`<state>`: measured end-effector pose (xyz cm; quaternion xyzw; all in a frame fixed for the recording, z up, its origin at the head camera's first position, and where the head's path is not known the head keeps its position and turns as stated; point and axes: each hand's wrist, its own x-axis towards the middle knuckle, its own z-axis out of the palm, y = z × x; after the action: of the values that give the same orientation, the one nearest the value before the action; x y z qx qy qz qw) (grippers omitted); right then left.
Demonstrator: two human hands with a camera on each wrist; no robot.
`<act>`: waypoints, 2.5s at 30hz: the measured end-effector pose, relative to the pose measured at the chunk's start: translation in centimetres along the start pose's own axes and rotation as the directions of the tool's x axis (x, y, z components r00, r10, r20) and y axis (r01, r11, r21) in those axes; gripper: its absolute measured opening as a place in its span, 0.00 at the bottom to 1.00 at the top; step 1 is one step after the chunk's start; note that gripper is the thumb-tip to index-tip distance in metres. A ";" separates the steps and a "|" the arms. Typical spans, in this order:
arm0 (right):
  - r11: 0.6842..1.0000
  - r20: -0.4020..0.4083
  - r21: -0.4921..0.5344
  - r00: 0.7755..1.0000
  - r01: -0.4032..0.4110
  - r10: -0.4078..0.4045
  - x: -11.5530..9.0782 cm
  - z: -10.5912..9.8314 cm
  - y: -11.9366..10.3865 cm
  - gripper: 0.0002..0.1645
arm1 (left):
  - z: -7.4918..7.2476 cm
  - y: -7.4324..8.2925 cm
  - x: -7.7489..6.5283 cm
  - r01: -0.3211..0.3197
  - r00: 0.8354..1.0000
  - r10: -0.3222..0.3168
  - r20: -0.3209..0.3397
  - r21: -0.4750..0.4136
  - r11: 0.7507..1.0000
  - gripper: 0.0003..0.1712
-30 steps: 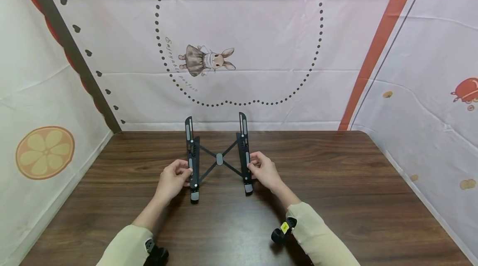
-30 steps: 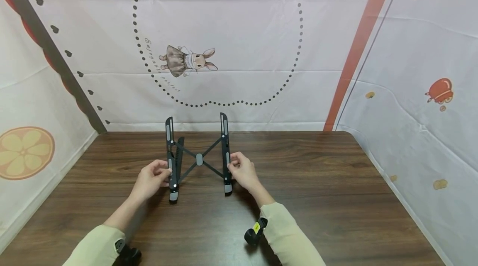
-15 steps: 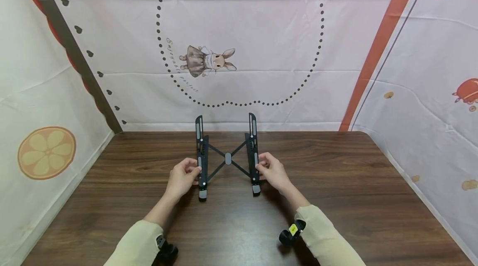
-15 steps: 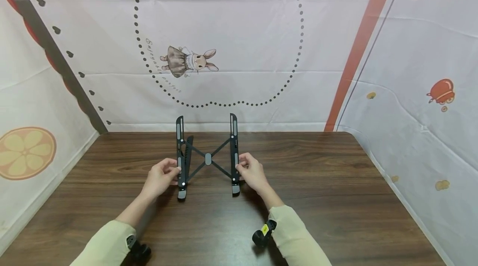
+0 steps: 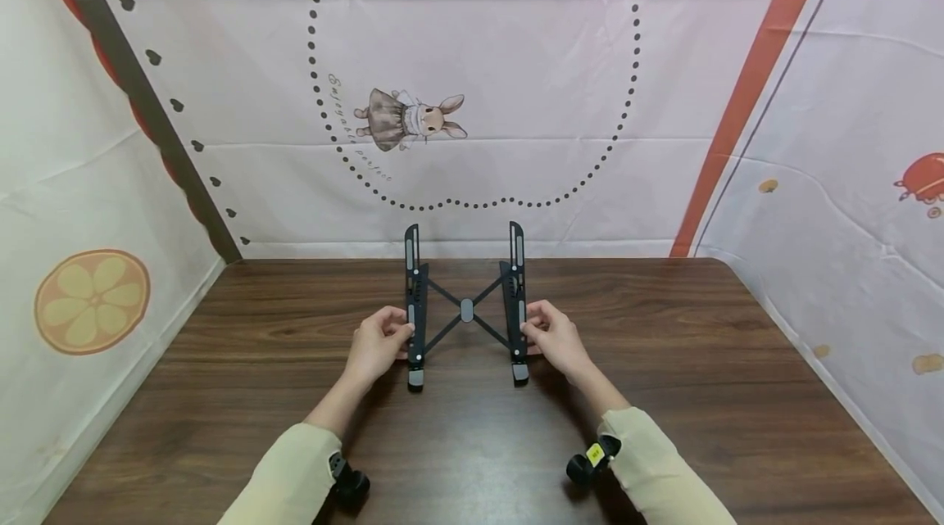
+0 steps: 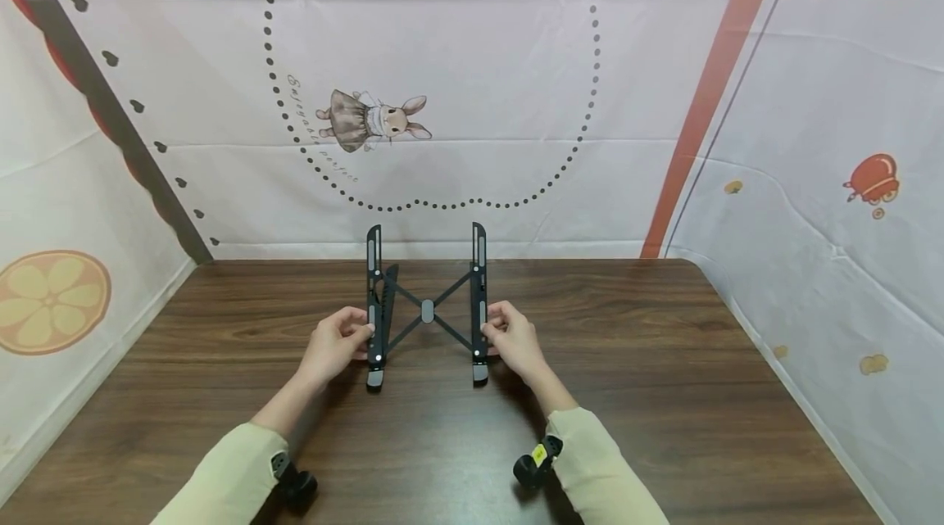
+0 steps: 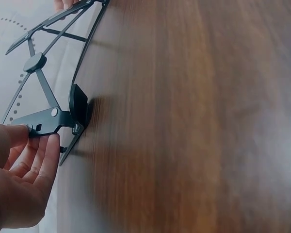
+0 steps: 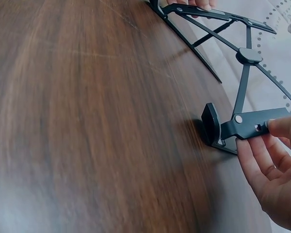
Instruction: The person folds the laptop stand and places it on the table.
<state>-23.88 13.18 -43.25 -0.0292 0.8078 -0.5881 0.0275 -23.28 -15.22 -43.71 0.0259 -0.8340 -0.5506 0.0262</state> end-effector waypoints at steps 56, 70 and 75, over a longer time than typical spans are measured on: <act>0.999 -0.139 0.022 0.989 -0.044 0.046 -0.5 -1.4 1.0 0.10 | 2.2 1.0 0.0 0.037 0.999 -0.036 0.019 -0.054 0.998 0.08; 0.997 -0.151 0.045 0.986 -0.058 0.065 -0.5 -1.2 0.9 0.10 | 2.4 1.1 0.0 0.034 0.999 -0.033 0.015 -0.058 0.998 0.09; 0.997 -0.156 0.049 0.986 -0.059 0.066 -0.5 -1.1 0.9 0.10 | 2.5 1.0 0.0 0.032 0.999 -0.031 0.016 -0.068 0.997 0.09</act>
<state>-23.51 14.51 -43.78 0.0433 0.7948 -0.6050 -0.0175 -23.50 -12.53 -43.82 0.0339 -0.8143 -0.5794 0.0120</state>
